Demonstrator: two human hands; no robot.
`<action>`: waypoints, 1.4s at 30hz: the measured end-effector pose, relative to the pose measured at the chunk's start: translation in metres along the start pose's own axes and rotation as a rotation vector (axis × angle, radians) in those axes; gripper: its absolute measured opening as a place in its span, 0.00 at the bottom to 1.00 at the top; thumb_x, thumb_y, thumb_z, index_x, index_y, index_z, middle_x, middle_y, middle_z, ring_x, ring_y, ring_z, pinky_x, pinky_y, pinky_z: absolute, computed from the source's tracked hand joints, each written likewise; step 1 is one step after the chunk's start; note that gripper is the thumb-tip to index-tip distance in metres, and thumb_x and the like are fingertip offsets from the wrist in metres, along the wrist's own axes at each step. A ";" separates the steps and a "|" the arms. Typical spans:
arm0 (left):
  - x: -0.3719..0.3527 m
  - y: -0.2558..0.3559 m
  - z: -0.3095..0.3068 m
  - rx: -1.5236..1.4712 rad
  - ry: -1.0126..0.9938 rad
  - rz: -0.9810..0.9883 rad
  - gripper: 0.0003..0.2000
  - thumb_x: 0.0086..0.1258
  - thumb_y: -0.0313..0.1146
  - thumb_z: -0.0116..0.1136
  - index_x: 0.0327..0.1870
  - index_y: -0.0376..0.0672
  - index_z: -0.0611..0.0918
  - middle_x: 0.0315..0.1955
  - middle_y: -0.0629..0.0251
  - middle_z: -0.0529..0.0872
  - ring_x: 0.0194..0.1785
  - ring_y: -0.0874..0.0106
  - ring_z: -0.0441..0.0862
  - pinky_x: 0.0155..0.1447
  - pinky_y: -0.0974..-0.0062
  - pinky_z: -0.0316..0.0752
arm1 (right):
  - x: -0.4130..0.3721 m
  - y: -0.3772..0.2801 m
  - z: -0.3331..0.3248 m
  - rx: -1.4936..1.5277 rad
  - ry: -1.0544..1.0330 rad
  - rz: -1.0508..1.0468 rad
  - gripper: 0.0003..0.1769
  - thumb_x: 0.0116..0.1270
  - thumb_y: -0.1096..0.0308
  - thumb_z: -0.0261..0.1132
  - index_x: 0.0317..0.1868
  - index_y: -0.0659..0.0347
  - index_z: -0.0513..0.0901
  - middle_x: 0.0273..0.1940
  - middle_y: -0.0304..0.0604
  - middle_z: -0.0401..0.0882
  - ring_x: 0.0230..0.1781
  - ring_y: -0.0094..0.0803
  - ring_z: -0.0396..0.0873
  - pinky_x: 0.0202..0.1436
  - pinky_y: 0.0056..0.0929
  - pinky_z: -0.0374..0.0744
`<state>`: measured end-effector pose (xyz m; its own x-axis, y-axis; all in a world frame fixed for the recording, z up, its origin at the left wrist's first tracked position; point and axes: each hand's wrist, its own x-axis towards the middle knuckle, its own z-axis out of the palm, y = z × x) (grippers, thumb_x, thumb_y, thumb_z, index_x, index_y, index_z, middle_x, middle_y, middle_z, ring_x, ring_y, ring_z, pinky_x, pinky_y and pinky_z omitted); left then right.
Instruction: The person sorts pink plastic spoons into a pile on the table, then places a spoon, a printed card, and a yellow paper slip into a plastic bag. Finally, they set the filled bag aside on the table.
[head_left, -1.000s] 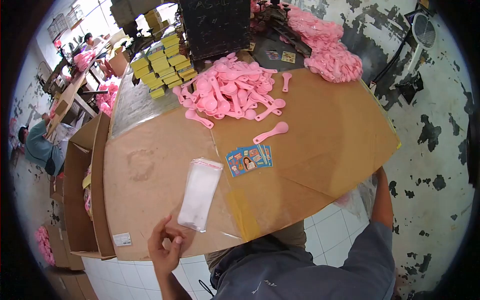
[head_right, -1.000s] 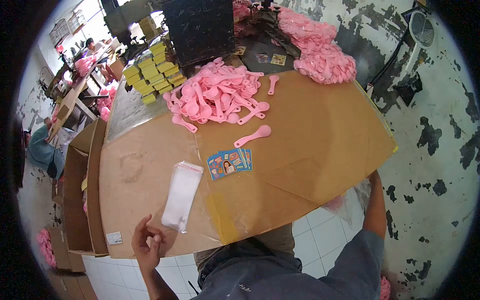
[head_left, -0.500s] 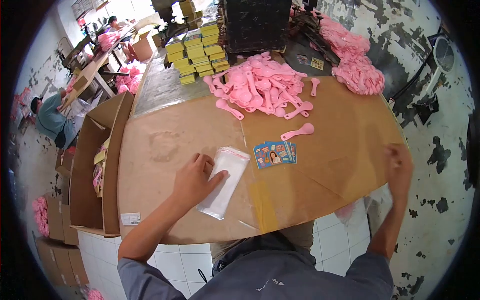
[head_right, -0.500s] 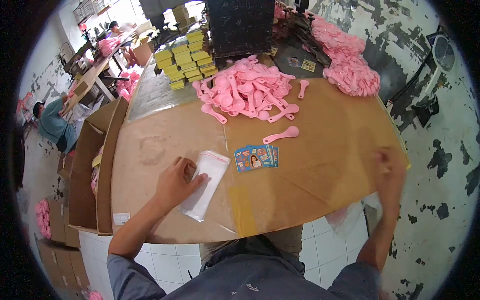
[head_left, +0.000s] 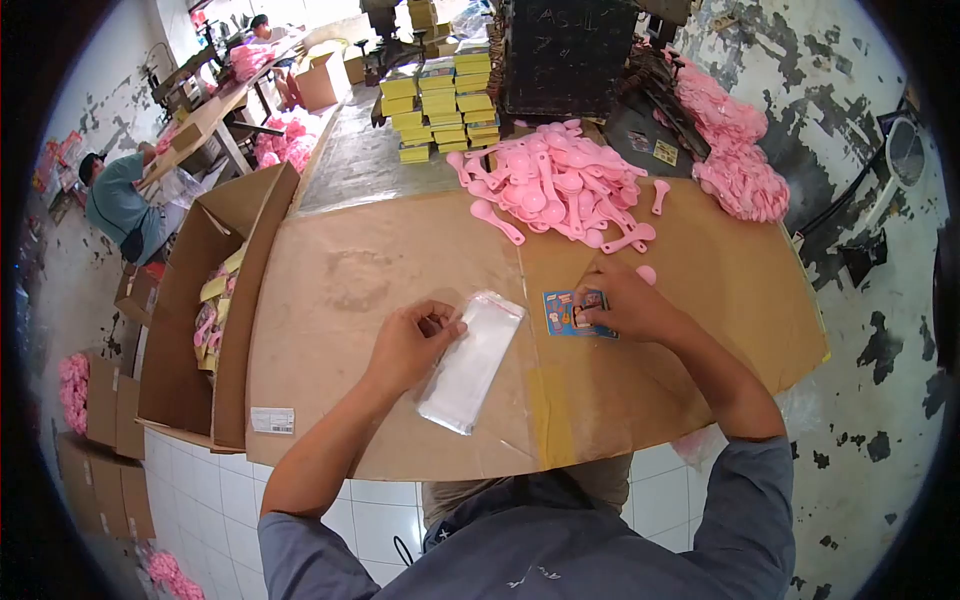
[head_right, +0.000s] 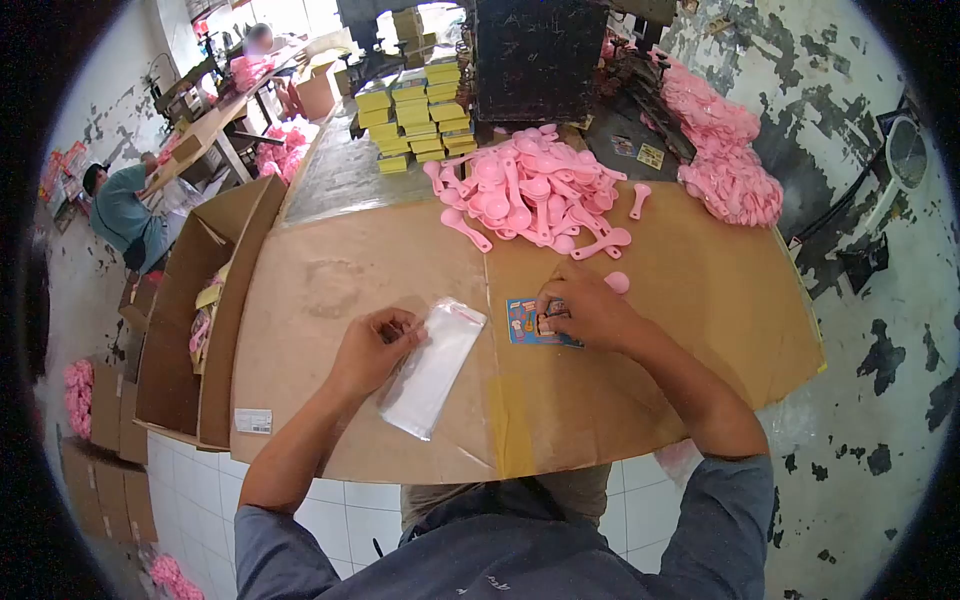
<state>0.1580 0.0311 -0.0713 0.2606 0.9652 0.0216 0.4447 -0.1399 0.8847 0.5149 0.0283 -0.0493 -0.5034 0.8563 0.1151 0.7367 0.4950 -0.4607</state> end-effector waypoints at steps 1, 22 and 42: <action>0.002 -0.002 -0.002 -0.023 -0.026 -0.005 0.09 0.66 0.31 0.73 0.42 0.37 0.87 0.29 0.71 0.87 0.30 0.81 0.78 0.37 0.78 0.75 | 0.001 -0.002 -0.002 -0.015 0.042 -0.042 0.21 0.58 0.70 0.77 0.53 0.60 0.86 0.45 0.43 0.82 0.52 0.39 0.79 0.59 0.38 0.77; 0.005 0.007 0.007 -0.639 -0.194 -0.028 0.23 0.77 0.26 0.65 0.70 0.32 0.75 0.39 0.62 0.93 0.41 0.81 0.87 0.47 0.81 0.81 | 0.055 -0.052 -0.002 0.584 0.183 0.034 0.12 0.70 0.75 0.68 0.53 0.65 0.85 0.45 0.46 0.88 0.46 0.30 0.86 0.52 0.31 0.83; -0.010 0.017 0.012 -0.198 -0.288 0.114 0.22 0.77 0.27 0.63 0.71 0.40 0.77 0.42 0.62 0.94 0.46 0.81 0.88 0.52 0.78 0.81 | 0.052 -0.076 0.030 0.569 0.227 -0.183 0.12 0.71 0.72 0.69 0.52 0.64 0.88 0.43 0.45 0.85 0.39 0.34 0.82 0.42 0.30 0.79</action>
<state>0.1735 0.0169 -0.0620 0.5425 0.8399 0.0183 0.2314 -0.1704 0.9578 0.4190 0.0302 -0.0349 -0.4445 0.8060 0.3908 0.2613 0.5340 -0.8041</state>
